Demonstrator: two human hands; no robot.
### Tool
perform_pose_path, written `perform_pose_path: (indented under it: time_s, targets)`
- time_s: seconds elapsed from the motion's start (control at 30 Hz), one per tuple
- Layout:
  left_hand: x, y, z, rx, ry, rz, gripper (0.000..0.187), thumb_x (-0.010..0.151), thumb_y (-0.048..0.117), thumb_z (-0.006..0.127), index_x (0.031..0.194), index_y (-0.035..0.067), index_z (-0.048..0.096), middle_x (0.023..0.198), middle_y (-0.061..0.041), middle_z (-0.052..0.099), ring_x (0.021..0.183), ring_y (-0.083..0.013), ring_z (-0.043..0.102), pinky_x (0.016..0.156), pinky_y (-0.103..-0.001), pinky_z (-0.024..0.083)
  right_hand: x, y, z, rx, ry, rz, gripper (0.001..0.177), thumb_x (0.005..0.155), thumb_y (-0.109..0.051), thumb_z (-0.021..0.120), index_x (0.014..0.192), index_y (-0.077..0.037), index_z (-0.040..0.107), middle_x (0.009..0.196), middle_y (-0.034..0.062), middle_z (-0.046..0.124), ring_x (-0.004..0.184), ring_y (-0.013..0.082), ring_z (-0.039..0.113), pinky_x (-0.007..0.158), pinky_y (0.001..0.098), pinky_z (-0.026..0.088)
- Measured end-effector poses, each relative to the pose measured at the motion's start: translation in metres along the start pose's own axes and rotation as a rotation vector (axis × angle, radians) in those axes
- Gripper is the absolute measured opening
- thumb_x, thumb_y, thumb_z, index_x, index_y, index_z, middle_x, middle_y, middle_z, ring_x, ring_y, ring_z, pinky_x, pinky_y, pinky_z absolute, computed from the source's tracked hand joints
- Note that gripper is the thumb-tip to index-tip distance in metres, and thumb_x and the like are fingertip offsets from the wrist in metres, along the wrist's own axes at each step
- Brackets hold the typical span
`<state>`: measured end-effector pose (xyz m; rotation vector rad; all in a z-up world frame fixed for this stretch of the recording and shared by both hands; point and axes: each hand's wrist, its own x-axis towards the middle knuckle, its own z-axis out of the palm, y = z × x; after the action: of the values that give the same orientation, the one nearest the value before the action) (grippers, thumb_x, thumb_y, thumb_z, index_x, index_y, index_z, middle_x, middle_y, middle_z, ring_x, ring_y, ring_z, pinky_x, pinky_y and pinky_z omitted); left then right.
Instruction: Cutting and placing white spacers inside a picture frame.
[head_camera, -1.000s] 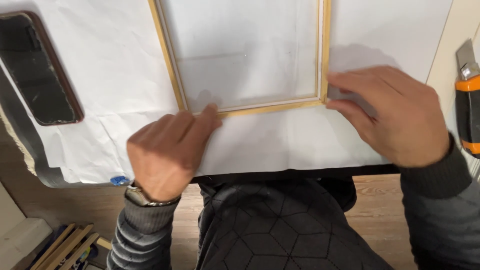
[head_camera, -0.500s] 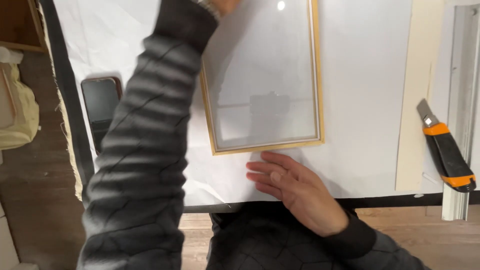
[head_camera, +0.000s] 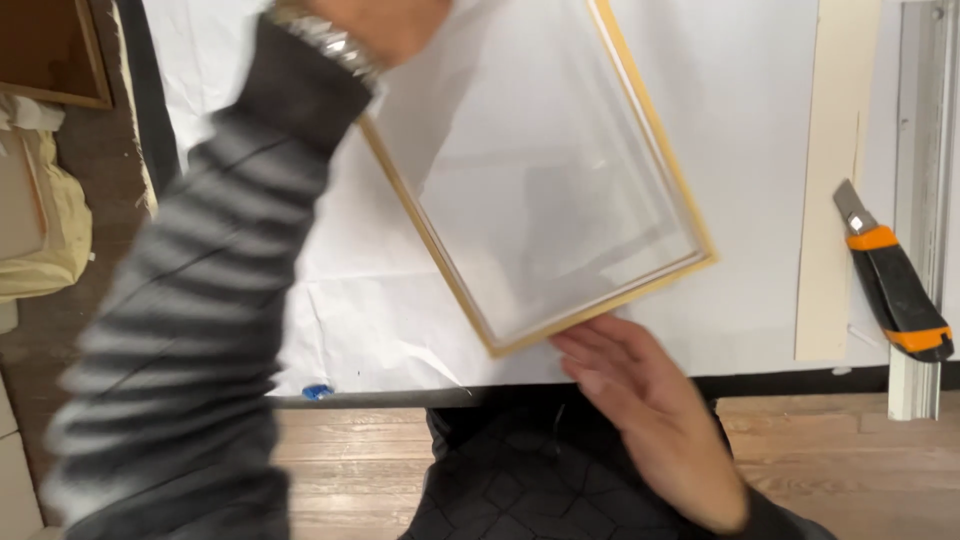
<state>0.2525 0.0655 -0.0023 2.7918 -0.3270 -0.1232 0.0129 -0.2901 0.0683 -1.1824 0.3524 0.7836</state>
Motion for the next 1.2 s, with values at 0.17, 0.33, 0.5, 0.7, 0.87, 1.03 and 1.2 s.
perform_pose_path:
  time_s: [0.17,0.33,0.5,0.7,0.87,1.03,1.2]
  targets:
    - [-0.077,0.055,-0.068,-0.047,-0.183,-0.13,0.06,0.118,0.038,0.041,0.081,-0.001,0.069,0.068,-0.014,0.063,0.054,-0.0212,0.065,0.052,-0.033,0.049,-0.031,-0.039,-0.047,-0.337,0.201,-0.049,0.063,0.093,-0.015,0.057,0.152,0.002,0.042,0.144,0.0208,0.058,0.135,0.0302,0.058,0.112,0.0438,0.045]
    - [-0.204,0.091,-0.02,-0.826,-0.155,-0.263,0.055,0.106,0.044,0.045,0.128,-0.002,0.064,0.104,-0.018,0.077,0.086,-0.0246,0.079,0.072,-0.032,0.065,0.015,-0.075,-0.128,-0.628,0.342,-0.099,0.066,0.098,-0.02,0.057,0.158,0.001,0.039,0.139,0.0193,0.059,0.124,0.029,0.061,0.106,0.0432,0.047]
    - [-0.265,0.163,0.021,-1.344,-0.277,-0.46,0.081,0.096,0.053,0.052,0.149,-0.008,0.043,0.145,-0.027,0.062,0.123,-0.0319,0.07,0.09,-0.036,0.063,0.089,-0.155,-0.07,-1.196,0.265,-0.432,0.041,0.107,-0.024,0.056,0.136,0.004,0.055,0.113,0.0131,0.061,0.108,0.0242,0.057,0.092,0.0429,0.044]
    - [-0.276,0.222,0.055,-2.085,-0.098,-0.667,0.103,0.09,0.054,0.066,0.157,-0.01,0.019,0.165,-0.03,0.03,0.143,-0.0439,0.049,0.093,-0.04,0.058,0.246,-0.165,-0.065,-1.419,-0.265,-1.204,0.013,0.117,-0.014,0.061,0.121,-0.002,0.063,0.111,0.0107,0.069,0.1,0.0229,0.068,0.085,0.0317,0.056]
    - [-0.263,0.229,0.064,-2.246,-0.036,-0.673,0.107,0.089,0.053,0.068,0.159,-0.007,0.014,0.167,-0.029,0.026,0.146,-0.0452,0.043,0.096,-0.039,0.056,0.29,-0.16,-0.018,-1.42,-0.166,-0.828,0.03,0.109,-0.036,0.067,0.112,-0.007,0.071,0.103,0.0092,0.073,0.094,0.026,0.07,0.081,0.0417,0.054]
    - [-0.264,0.223,0.078,-2.245,-0.051,-0.694,0.105,0.088,0.05,0.069,0.158,-0.007,0.016,0.166,-0.028,0.027,0.145,-0.0445,0.044,0.095,-0.039,0.057,0.288,-0.157,-0.026,-1.397,-0.226,-1.09,0.027,0.107,-0.028,0.071,0.112,-0.002,0.071,0.104,0.012,0.072,0.098,0.0283,0.069,0.085,0.0401,0.054]
    - [-0.265,0.218,0.087,-2.268,-0.062,-0.762,0.1,0.088,0.045,0.069,0.157,-0.007,0.02,0.164,-0.029,0.031,0.143,-0.0452,0.047,0.09,-0.041,0.059,0.289,-0.183,-0.085,-1.402,-0.132,-0.817,0.027,0.106,-0.028,0.068,0.118,-0.003,0.07,0.096,0.0104,0.071,0.088,0.0242,0.069,0.081,0.0374,0.056]
